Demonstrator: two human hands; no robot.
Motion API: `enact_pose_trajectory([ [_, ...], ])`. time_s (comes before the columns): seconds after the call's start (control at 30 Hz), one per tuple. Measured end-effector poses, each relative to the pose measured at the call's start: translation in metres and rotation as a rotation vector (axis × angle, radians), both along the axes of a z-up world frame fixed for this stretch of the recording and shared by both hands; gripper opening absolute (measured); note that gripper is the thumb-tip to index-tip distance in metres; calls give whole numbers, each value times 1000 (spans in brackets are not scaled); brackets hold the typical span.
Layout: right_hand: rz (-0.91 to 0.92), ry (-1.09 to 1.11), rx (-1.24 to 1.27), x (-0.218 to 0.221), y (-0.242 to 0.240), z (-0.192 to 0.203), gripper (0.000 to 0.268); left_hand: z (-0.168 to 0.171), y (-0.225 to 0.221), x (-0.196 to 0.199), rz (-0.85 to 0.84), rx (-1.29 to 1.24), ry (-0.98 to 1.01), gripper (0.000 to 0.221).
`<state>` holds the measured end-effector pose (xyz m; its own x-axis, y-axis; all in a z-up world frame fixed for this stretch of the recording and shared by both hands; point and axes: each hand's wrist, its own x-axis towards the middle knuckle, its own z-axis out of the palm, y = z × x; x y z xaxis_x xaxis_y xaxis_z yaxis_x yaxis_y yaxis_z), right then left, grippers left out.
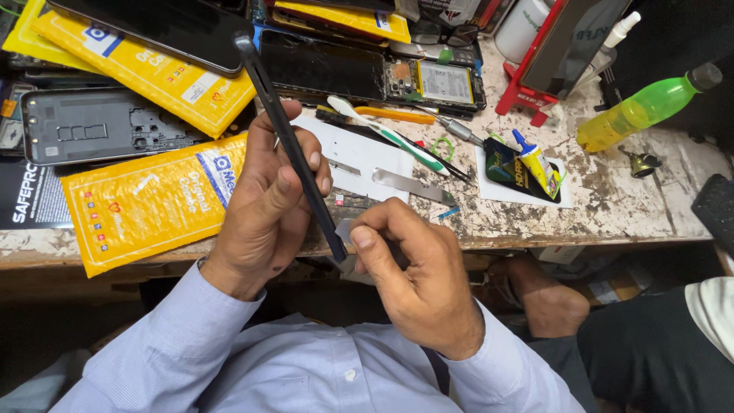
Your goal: The person uses a metal prying tool to carefully separate the screen assembly from the frame of a black smartphone. They work along the edges of the device, eventually lifting the screen to reveal the internal components, including the battery and motherboard.
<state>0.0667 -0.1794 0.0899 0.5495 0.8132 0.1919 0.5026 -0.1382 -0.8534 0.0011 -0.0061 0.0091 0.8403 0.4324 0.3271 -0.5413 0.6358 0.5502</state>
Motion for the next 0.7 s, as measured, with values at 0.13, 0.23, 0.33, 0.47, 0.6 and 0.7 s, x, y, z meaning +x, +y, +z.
enact_pose_trajectory([
  [0.13, 1, -23, -3, 0, 1, -1, 18, -2, 0, 0, 10, 5, -5, 83],
  [0.23, 6, -74, -4, 1, 2, -2, 17, -3, -1, 3, 27, 9, -9, 83],
  [0.33, 11, -39, -41, 5, 2, -2, 17, -5, -3, 7, 48, 22, -20, 83],
  [0.47, 233, 281, -62, 40, 7, 6, 17, -2, -4, 14, 38, 56, -46, 81],
  [0.6, 174, -100, -38, 39, 4, 12, 15, -4, -9, 20, 107, 88, -25, 81],
  [0.7, 132, -251, 72, 29, 9, 8, 10, -8, -7, 19, 101, 75, -24, 79],
])
